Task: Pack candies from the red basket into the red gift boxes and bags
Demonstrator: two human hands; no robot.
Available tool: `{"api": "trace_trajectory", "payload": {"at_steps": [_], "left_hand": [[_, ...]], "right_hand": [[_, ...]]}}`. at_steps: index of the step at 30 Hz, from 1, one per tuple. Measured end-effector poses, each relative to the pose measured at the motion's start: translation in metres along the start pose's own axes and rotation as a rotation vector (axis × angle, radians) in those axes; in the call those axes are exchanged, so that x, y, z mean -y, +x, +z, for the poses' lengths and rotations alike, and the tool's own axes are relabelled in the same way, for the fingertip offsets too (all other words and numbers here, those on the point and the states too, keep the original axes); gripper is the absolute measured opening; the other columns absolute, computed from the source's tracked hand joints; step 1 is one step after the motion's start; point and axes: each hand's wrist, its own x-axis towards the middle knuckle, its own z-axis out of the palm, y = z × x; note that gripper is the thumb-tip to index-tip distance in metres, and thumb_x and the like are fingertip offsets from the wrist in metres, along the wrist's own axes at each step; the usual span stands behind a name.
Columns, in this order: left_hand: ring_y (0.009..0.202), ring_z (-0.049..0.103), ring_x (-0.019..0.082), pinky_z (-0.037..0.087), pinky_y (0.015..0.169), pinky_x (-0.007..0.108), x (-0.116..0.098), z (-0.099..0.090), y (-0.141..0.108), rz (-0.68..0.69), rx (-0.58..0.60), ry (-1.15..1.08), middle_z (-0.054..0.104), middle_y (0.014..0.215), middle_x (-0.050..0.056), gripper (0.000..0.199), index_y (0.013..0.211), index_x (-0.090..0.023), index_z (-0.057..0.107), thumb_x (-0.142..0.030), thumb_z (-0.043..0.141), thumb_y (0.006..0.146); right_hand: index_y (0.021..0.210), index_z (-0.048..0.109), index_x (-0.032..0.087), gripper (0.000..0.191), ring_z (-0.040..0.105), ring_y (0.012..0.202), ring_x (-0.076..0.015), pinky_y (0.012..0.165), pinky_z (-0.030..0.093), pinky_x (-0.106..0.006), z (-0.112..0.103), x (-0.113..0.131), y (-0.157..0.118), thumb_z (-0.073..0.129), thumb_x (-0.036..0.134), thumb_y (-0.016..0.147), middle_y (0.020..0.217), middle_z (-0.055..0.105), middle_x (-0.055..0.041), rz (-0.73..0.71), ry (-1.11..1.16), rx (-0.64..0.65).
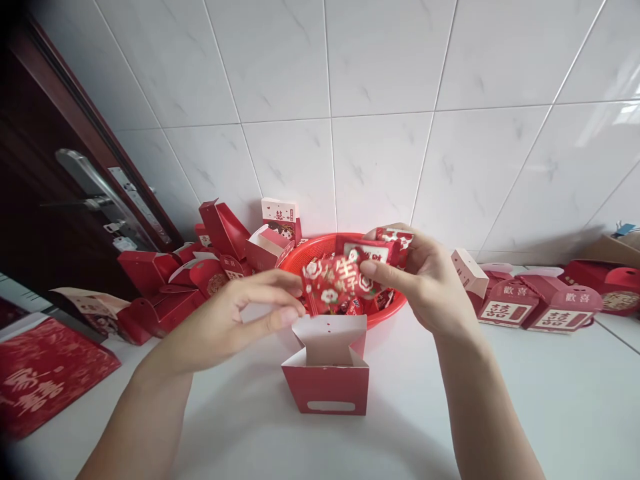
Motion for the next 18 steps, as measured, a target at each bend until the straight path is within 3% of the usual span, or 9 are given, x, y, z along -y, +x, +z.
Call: {"api": "trace_trajectory", "payload": {"at_steps": [2,6,11,18], "left_hand": [[0.106,0.068,0.025,0.054,0.090,0.031,-0.002,0.008,-0.009,-0.030,0.077,0.054,0.073,0.108,0.006,0.022,0.082,-0.025,0.081,-0.037,0.065,0.092],[0.109,0.069,0.025,0.055,0.094,0.032,0.005,0.027,-0.015,-0.056,0.059,0.073,0.074,0.116,0.002,0.020,0.101,-0.032,0.081,-0.028,0.064,0.092],[0.108,0.070,0.027,0.055,0.093,0.035,0.008,0.031,-0.014,-0.049,0.148,0.034,0.075,0.121,0.004,0.039,0.126,-0.031,0.073,-0.026,0.068,0.088],[0.116,0.066,0.028,0.052,0.098,0.036,0.001,0.027,-0.021,-0.081,0.229,0.076,0.071,0.129,0.004,0.048,0.126,-0.032,0.072,-0.028,0.079,0.079]], "right_hand": [[0.094,0.073,0.021,0.028,0.068,0.066,-0.0168,0.054,0.059,-0.028,0.000,0.005,-0.004,0.087,0.034,0.073,0.082,0.072,-0.0028,0.037,-0.029,0.146],[0.103,0.075,0.019,0.031,0.071,0.072,-0.0197,0.060,0.061,-0.030,0.010,0.007,-0.010,0.082,0.034,0.078,0.092,0.075,-0.0070,0.024,-0.150,0.305],[0.107,0.073,0.021,0.023,0.066,0.064,-0.0163,0.053,0.053,-0.026,0.013,0.006,-0.015,0.072,0.027,0.085,0.084,0.075,-0.0026,-0.075,-0.491,0.329],[0.106,0.071,0.025,0.019,0.059,0.054,-0.0133,0.050,0.046,-0.024,0.010,0.018,-0.034,0.067,0.021,0.088,0.070,0.070,0.0014,-0.255,-0.755,0.402]]}}
